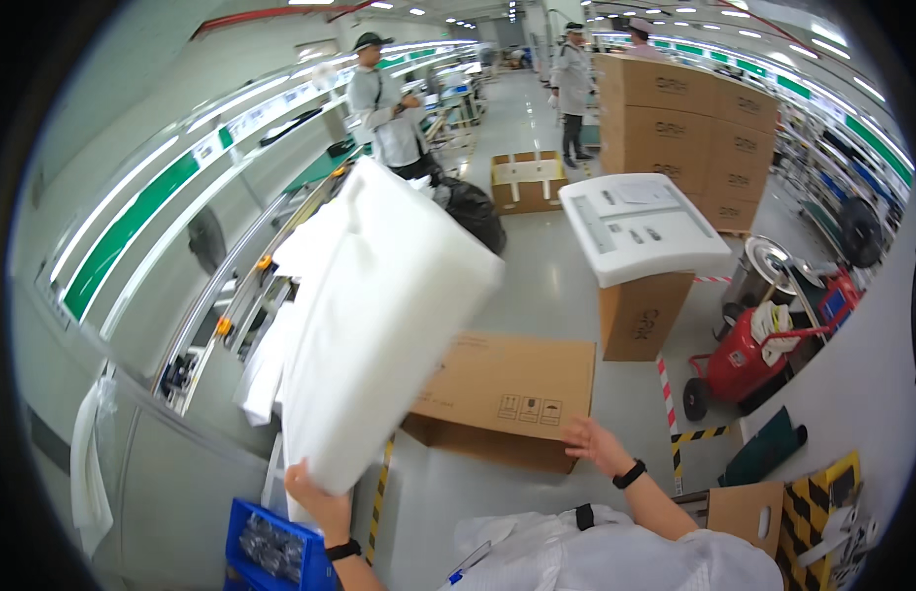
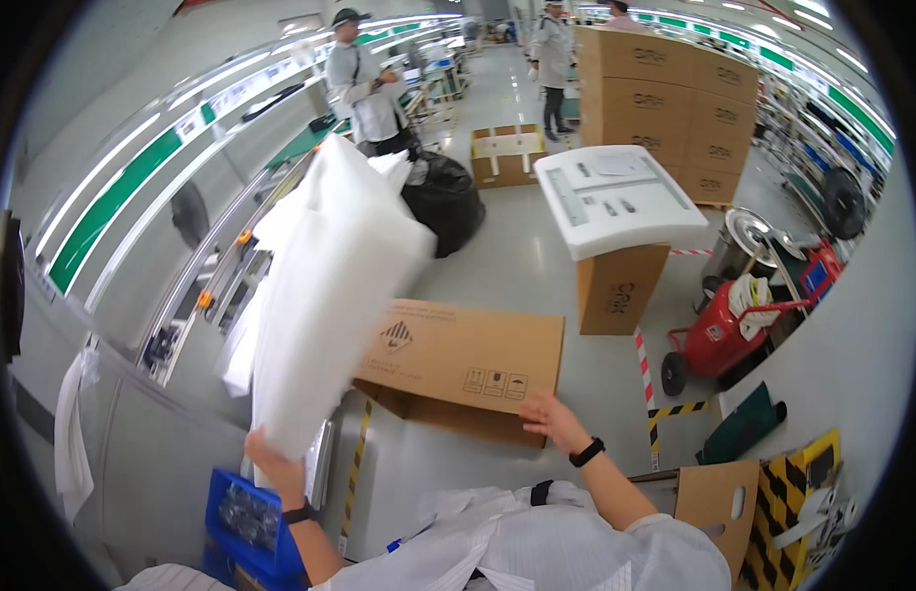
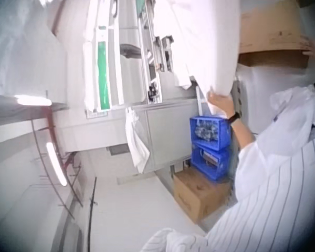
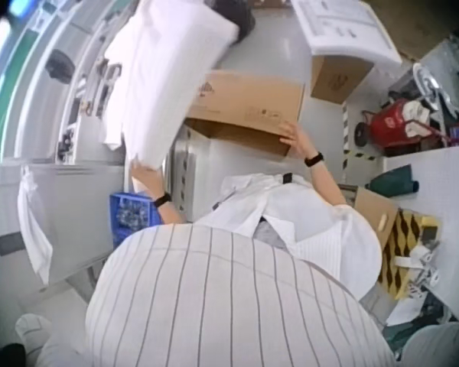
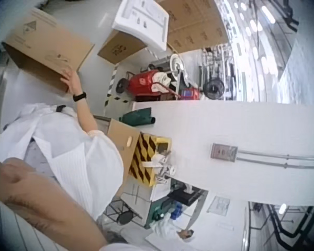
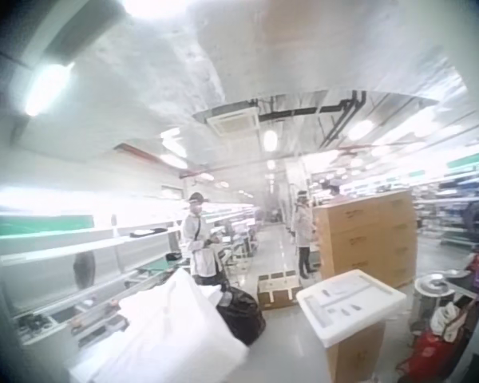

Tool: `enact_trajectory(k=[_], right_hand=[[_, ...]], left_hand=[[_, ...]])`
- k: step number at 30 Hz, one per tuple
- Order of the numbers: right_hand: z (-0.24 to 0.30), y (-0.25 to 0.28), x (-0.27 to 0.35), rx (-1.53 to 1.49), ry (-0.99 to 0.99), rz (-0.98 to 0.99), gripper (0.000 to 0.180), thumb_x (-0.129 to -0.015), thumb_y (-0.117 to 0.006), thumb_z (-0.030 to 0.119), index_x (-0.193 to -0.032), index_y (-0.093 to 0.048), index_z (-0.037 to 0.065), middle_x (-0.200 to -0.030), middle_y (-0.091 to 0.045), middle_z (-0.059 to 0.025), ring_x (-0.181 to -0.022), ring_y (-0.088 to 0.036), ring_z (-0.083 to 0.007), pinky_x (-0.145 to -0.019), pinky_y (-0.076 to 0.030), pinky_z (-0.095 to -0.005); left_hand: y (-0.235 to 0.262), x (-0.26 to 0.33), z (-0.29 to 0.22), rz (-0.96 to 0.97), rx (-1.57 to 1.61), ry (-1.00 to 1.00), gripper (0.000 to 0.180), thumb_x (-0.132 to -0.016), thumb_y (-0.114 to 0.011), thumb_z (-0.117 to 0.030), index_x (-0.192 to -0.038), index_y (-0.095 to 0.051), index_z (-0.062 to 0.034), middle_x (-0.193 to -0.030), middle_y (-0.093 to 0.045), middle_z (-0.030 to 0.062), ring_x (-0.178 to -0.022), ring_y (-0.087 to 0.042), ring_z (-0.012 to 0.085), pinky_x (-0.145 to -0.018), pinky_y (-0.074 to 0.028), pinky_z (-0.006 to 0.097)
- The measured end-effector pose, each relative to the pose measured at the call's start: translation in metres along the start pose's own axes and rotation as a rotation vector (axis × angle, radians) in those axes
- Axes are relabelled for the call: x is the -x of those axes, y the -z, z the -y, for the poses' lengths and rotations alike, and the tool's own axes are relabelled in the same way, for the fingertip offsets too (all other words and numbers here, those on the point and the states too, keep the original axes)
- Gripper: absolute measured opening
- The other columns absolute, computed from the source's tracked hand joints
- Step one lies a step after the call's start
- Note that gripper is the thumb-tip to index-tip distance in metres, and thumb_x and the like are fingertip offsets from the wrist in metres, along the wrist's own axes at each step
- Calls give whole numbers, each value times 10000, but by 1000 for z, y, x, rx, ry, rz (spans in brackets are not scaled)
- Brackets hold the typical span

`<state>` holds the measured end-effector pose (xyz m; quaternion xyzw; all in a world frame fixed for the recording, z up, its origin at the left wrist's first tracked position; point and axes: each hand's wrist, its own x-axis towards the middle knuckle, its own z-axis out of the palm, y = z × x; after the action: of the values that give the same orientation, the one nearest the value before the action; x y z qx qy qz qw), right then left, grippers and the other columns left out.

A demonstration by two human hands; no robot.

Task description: Assembling protective foam and cardboard inserts into a shipping box and preparing a metal part for packing.

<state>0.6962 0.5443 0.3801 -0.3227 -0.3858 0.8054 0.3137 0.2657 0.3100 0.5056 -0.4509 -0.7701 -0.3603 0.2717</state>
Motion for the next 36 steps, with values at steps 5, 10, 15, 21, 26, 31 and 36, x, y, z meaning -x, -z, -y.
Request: enact_trajectory(k=[5, 10, 15, 21, 26, 31, 36], right_hand=[[28, 0, -37, -422, -38, 51, 741, -924, -288, 619, -1435, -214, 86, -1342, -428, -224, -1223, -445, -329, -998, -368, -464], [4, -7, -71, -314, -174, -31, 804, -897, -304, 663, -1444, -197, 83, -1373, -378, -241, -1275, -375, -330, -1032, -310, -479], [-15, -20, -101, 252, -166, -194, 800, -885, -358, 661, -1420, -273, 72, -1379, -374, -199, -1261, -374, -309, -1025, -307, -452], [37, 34, -182, 247, -202, -150, 702, -897, -356, 640, -1385, -377, 135, -1322, -488, -103, -1216, -442, -258, -977, -344, -383], [71, -16, -224, 291, -215, 420, 645, -924, -404, 553, -1361, -406, 79, -1323, -497, -89, -1128, -531, -206, -942, -420, -307], [71, -49, -242, 683, -557, 236, 594, -884, -571, 394, -1315, -433, 9, -1176, -587, -143, -1016, -602, -209, -888, -475, -315], [59, -102, -214, 513, -281, 542, 581, -857, -631, 284, -1302, -420, -25, -1143, -586, -135, -966, -604, -189, -851, -496, -316]], left_hand=[[-15, 63, -12, 136, -206, -159, 617, -614, -602, -17, -1218, -501, -88, -1152, -437, 183, -1126, -392, 381, -949, -300, 506], [-49, 139, -15, 502, -142, -167, 629, -594, -629, -24, -1205, -536, -141, -1128, -450, 176, -1117, -413, 379, -946, -317, 502], [-57, 191, -24, 413, -136, 6, 651, -596, -624, -39, -1225, -533, -182, -1126, -438, 151, -1122, -414, 359, -925, -326, 488], [-37, 156, -49, 361, -163, 12, 667, -605, -620, -48, -1245, -525, -209, -1141, -440, 147, -1123, -417, 351, -922, -335, 472], [-21, 179, -57, 361, -242, -96, 587, -686, -565, -64, -1243, -543, -250, -1135, -463, 139, -1091, -452, 322, -905, -360, 456], [-4, 206, -55, 408, -250, -77, 527, -701, -583, -87, -1205, -567, -242, -1099, -482, 144, -1055, -472, 321, -874, -378, 451], [16, 193, 15, 298, -289, -100, 401, -766, -597, -100, -1153, -540, -184, -1072, -493, 169, -1023, -482, 341, -869, -379, 509]])
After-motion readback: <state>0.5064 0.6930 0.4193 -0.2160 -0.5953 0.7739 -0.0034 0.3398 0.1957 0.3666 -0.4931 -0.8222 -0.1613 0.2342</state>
